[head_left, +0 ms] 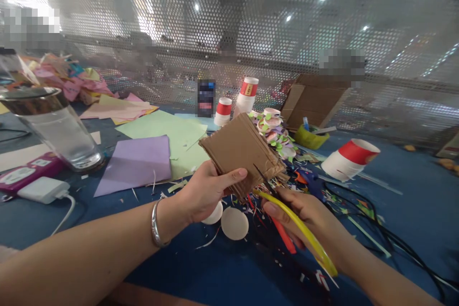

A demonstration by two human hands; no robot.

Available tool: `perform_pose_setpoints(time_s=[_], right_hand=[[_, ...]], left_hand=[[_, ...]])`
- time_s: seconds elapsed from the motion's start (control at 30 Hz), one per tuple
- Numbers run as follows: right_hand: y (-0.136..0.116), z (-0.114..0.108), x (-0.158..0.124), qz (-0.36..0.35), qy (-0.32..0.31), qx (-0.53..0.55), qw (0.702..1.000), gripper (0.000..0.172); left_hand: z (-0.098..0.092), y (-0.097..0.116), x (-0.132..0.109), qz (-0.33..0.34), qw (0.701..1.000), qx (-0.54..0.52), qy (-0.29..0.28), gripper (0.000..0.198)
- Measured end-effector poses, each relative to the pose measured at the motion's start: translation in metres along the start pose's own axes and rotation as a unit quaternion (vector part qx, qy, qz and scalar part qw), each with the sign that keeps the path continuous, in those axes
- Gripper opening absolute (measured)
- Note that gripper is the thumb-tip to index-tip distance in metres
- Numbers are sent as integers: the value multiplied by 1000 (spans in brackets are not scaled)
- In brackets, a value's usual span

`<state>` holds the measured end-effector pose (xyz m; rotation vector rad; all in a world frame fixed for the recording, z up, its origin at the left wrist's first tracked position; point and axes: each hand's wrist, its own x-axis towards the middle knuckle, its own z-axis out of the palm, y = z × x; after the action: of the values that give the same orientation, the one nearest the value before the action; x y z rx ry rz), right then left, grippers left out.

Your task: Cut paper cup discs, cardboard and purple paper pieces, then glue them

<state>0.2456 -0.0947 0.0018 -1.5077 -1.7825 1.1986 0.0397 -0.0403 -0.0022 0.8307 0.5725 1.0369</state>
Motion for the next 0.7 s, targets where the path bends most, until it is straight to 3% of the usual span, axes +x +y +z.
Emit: perform_pose_setpoints(time_s=[0.33,0.7], right_hand=[[-1,5,0,103,28,-33,994,47],[9,7,-5,-39,97,-148,983,42]], left_hand=[[1,-4,2,-20,1000,20,1,34],[6,-4,-2,1,998,37,-49,27]])
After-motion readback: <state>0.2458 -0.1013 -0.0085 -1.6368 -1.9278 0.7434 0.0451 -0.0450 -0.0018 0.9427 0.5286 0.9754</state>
